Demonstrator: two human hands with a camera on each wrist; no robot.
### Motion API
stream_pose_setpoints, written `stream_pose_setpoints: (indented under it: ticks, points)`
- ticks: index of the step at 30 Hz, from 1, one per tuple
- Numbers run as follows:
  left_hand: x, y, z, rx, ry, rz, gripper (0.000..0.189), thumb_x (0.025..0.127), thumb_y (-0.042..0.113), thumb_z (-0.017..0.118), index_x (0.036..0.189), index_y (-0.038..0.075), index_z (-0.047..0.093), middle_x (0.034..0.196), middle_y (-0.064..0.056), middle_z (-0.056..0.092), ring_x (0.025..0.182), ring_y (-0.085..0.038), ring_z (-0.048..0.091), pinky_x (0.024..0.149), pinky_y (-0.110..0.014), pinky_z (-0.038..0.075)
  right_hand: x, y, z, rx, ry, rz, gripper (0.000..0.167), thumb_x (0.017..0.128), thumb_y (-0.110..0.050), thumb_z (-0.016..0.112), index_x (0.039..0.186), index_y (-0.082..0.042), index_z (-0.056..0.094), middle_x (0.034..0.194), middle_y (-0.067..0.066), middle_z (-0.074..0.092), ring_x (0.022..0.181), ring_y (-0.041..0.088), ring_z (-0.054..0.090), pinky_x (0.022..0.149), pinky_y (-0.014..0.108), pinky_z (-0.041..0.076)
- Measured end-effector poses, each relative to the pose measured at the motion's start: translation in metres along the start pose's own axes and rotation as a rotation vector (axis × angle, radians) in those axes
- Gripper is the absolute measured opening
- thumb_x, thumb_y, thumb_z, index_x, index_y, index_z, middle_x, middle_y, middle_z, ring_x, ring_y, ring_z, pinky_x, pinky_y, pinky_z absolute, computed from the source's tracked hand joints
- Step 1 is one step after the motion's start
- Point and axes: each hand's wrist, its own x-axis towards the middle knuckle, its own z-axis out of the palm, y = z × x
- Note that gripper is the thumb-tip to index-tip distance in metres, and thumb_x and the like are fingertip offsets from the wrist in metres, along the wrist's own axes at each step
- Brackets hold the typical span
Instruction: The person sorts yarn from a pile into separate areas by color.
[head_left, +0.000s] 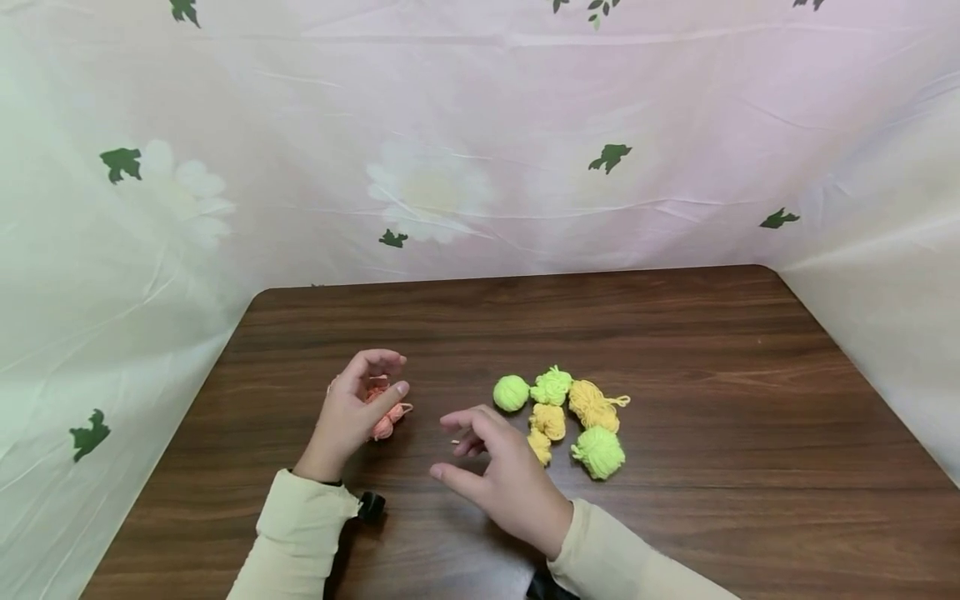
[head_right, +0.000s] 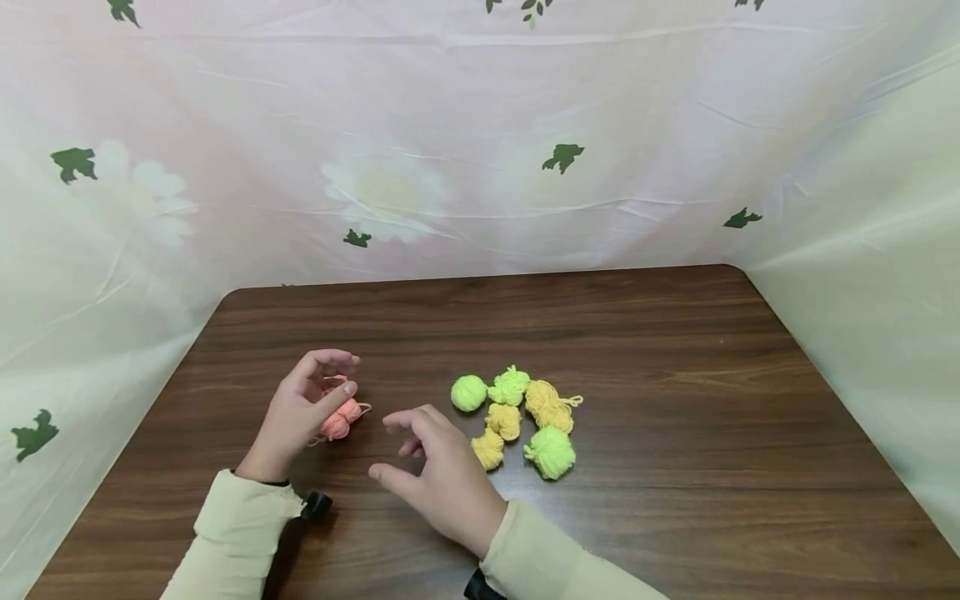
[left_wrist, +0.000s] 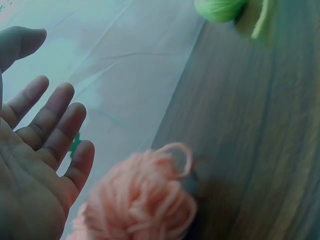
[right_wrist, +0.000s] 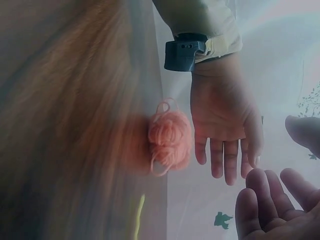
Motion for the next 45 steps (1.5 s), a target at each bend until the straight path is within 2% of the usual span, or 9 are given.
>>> stream_pose_setpoints:
  ticks: [3, 6, 8, 13, 19, 26, 32, 39, 45]
  points:
    - [-0.001, 0.002, 0.005, 0.006, -0.025, -0.044, 0.034, 0.094, 0.006, 0.071, 0.125, 0.005, 0.057, 0.126, -0.016, 0.06, 0.107, -0.029, 0.057, 0.079, -0.027, 0.052, -0.003, 0.004, -0.003, -0.01, 0.003, -0.015, 0.042, 0.084, -0.016, 0.083, 0.121, -0.016, 0.063, 0.115, -0.011, 0.061, 0.091, 0.011, 0.061, 0.084, 0.03, 0.054]
    - [-0.001, 0.002, 0.01, 0.045, -0.046, -0.074, 0.034, 0.093, 0.012, 0.072, 0.124, 0.009, 0.059, 0.125, -0.014, 0.061, 0.106, -0.034, 0.057, 0.075, -0.028, 0.049, -0.005, 0.008, -0.007, -0.017, 0.011, -0.021, 0.042, 0.084, -0.015, 0.083, 0.122, -0.016, 0.062, 0.114, -0.01, 0.062, 0.091, 0.011, 0.061, 0.085, 0.03, 0.054]
    - [-0.001, 0.002, 0.014, 0.062, -0.054, -0.076, 0.034, 0.092, 0.013, 0.073, 0.123, 0.011, 0.06, 0.125, -0.013, 0.062, 0.11, -0.036, 0.057, 0.08, -0.032, 0.049, -0.007, 0.01, -0.009, -0.018, 0.018, -0.026, 0.042, 0.084, -0.015, 0.083, 0.121, -0.016, 0.063, 0.114, -0.009, 0.062, 0.091, 0.011, 0.061, 0.085, 0.03, 0.054]
    - [-0.001, 0.003, 0.024, 0.03, -0.073, -0.051, 0.035, 0.091, 0.008, 0.074, 0.123, 0.007, 0.06, 0.124, -0.011, 0.063, 0.113, -0.035, 0.057, 0.095, -0.048, 0.049, -0.01, 0.01, -0.016, -0.037, 0.024, -0.014, 0.042, 0.085, -0.017, 0.082, 0.122, -0.016, 0.063, 0.115, -0.008, 0.063, 0.091, 0.011, 0.062, 0.085, 0.031, 0.054]
    - [0.001, 0.004, 0.035, 0.05, -0.087, -0.036, 0.034, 0.09, 0.011, 0.075, 0.121, 0.01, 0.061, 0.122, -0.009, 0.065, 0.111, -0.035, 0.058, 0.09, -0.046, 0.051, -0.015, 0.01, -0.026, -0.081, 0.024, 0.01, 0.042, 0.086, -0.021, 0.082, 0.123, -0.018, 0.062, 0.116, -0.01, 0.062, 0.092, 0.009, 0.061, 0.085, 0.032, 0.054]
    - [0.006, 0.004, 0.048, 0.017, -0.104, 0.008, 0.034, 0.09, 0.008, 0.075, 0.121, 0.007, 0.061, 0.12, -0.008, 0.065, 0.112, -0.028, 0.059, 0.095, -0.053, 0.047, -0.02, 0.013, -0.036, -0.105, 0.052, -0.04, 0.044, 0.083, -0.014, 0.084, 0.121, -0.015, 0.063, 0.114, -0.008, 0.064, 0.09, 0.011, 0.062, 0.081, 0.03, 0.054]
    - [0.008, 0.005, 0.056, -0.006, -0.109, 0.004, 0.033, 0.09, 0.008, 0.075, 0.12, 0.006, 0.061, 0.12, -0.012, 0.065, 0.111, -0.03, 0.059, 0.094, -0.055, 0.047, -0.024, 0.015, -0.043, -0.113, 0.057, -0.054, 0.044, 0.082, -0.013, 0.084, 0.121, -0.015, 0.064, 0.112, -0.008, 0.064, 0.088, 0.012, 0.062, 0.079, 0.032, 0.055]
    - [0.01, 0.004, 0.066, 0.013, -0.114, 0.003, 0.033, 0.09, 0.008, 0.074, 0.12, 0.007, 0.061, 0.121, -0.02, 0.063, 0.108, -0.027, 0.059, 0.093, -0.05, 0.048, -0.032, 0.018, -0.051, -0.102, 0.066, -0.075, 0.044, 0.082, -0.01, 0.084, 0.121, -0.016, 0.064, 0.11, -0.007, 0.064, 0.087, 0.018, 0.063, 0.074, 0.034, 0.056]
    - [0.012, 0.0, 0.074, 0.001, -0.117, -0.001, 0.035, 0.09, 0.007, 0.074, 0.122, 0.008, 0.061, 0.122, -0.015, 0.064, 0.108, -0.028, 0.061, 0.092, -0.053, 0.048, -0.038, 0.023, -0.058, -0.128, 0.087, -0.123, 0.044, 0.081, -0.007, 0.084, 0.12, -0.016, 0.065, 0.109, -0.005, 0.065, 0.083, 0.017, 0.065, 0.076, 0.033, 0.056]
